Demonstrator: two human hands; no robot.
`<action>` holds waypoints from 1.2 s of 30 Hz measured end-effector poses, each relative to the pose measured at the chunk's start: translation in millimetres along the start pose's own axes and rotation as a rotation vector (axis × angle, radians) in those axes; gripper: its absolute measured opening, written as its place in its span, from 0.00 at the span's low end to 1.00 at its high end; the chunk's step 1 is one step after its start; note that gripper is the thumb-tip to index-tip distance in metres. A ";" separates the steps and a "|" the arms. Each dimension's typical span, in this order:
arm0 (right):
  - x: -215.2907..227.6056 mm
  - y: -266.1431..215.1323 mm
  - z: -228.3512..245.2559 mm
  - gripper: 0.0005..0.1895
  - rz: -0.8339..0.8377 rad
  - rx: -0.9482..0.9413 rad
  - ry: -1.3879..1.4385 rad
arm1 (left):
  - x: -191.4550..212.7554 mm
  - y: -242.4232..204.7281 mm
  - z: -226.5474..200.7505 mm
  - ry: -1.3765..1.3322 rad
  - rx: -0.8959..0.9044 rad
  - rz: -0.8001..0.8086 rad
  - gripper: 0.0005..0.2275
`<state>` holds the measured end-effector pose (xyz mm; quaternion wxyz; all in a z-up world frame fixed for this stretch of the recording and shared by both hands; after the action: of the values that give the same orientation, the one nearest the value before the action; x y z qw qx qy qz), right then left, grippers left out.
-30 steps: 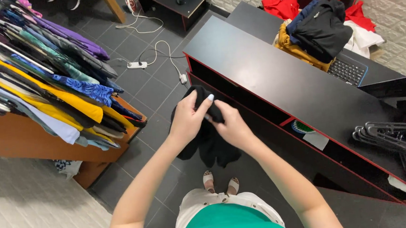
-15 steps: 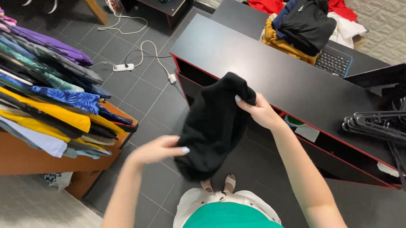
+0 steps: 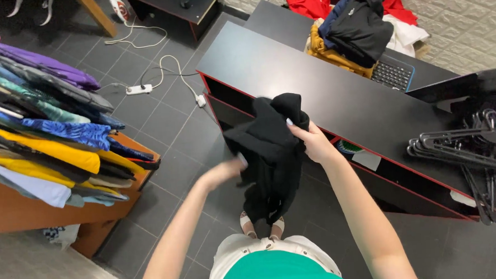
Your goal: The person picks up folded clothes from a desk, inserts hangers into them, and hangs them on a clothing rack.
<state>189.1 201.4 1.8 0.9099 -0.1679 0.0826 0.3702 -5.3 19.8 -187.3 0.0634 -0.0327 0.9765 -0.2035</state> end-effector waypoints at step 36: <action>-32.0 -27.7 -58.9 0.12 -0.195 0.608 -1.217 | 8.8 -181.5 -256.1 0.915 -0.064 -0.551 0.38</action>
<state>184.2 140.7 -37.4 0.8302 0.3260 -0.3587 0.2755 -42.2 -46.4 117.5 -0.4257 -0.1978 0.8652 -0.1763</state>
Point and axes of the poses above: each hand's wrist, its own y-axis towards the middle knuckle, its own x-axis out of the back of the hand, z = x × y, the point moved 6 cm from there along y, towards the middle knuckle, and after that the axes turned 4 degrees about -y, right-handed, at the moved point
